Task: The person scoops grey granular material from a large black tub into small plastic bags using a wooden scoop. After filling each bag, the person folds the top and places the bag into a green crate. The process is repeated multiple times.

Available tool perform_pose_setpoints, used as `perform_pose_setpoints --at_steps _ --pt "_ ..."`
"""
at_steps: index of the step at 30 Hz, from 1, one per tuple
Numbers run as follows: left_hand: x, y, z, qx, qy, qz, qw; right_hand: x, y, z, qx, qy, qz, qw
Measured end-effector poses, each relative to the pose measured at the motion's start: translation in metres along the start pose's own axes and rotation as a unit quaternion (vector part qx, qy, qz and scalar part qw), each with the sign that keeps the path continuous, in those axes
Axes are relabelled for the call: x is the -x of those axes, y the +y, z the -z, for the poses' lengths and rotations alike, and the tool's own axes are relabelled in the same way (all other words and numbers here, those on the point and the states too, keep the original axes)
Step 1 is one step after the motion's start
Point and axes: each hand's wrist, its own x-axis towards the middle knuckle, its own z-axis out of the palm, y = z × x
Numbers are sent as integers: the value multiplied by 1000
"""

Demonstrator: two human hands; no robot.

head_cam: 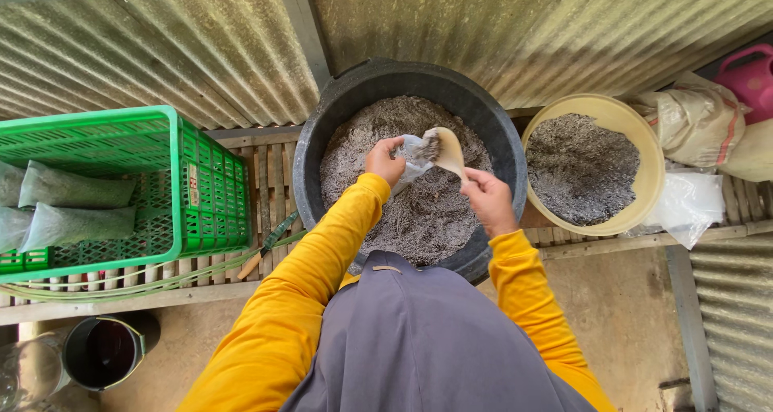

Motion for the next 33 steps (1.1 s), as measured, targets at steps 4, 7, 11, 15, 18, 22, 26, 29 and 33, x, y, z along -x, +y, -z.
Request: perform_pose_setpoints --at_steps 4,7,11,15,18,22,26,29,33 --pt "-2 1 -2 4 6 -21 1000 22 -24 -36 360 83 176 912" --pt "-2 -1 -1 -6 22 -35 999 28 -31 -44 436 96 196 873" --pt "-1 -1 9 -14 38 -16 999 4 -13 -29 376 127 130 909" --pt "2 -2 19 7 32 -4 999 -45 40 -7 445 150 53 881" --pt "4 -6 22 27 35 22 999 -78 83 1 457 153 15 876" --pt "3 -13 27 -1 52 -24 998 -103 112 -5 452 140 -15 881" --pt "1 -17 29 31 46 5 998 -96 119 -23 385 85 -150 907" --pt "0 -19 26 10 54 -18 998 -80 130 -28 347 75 -164 920" --pt "-3 -20 20 -6 39 -13 999 -66 152 -22 143 60 -127 980"
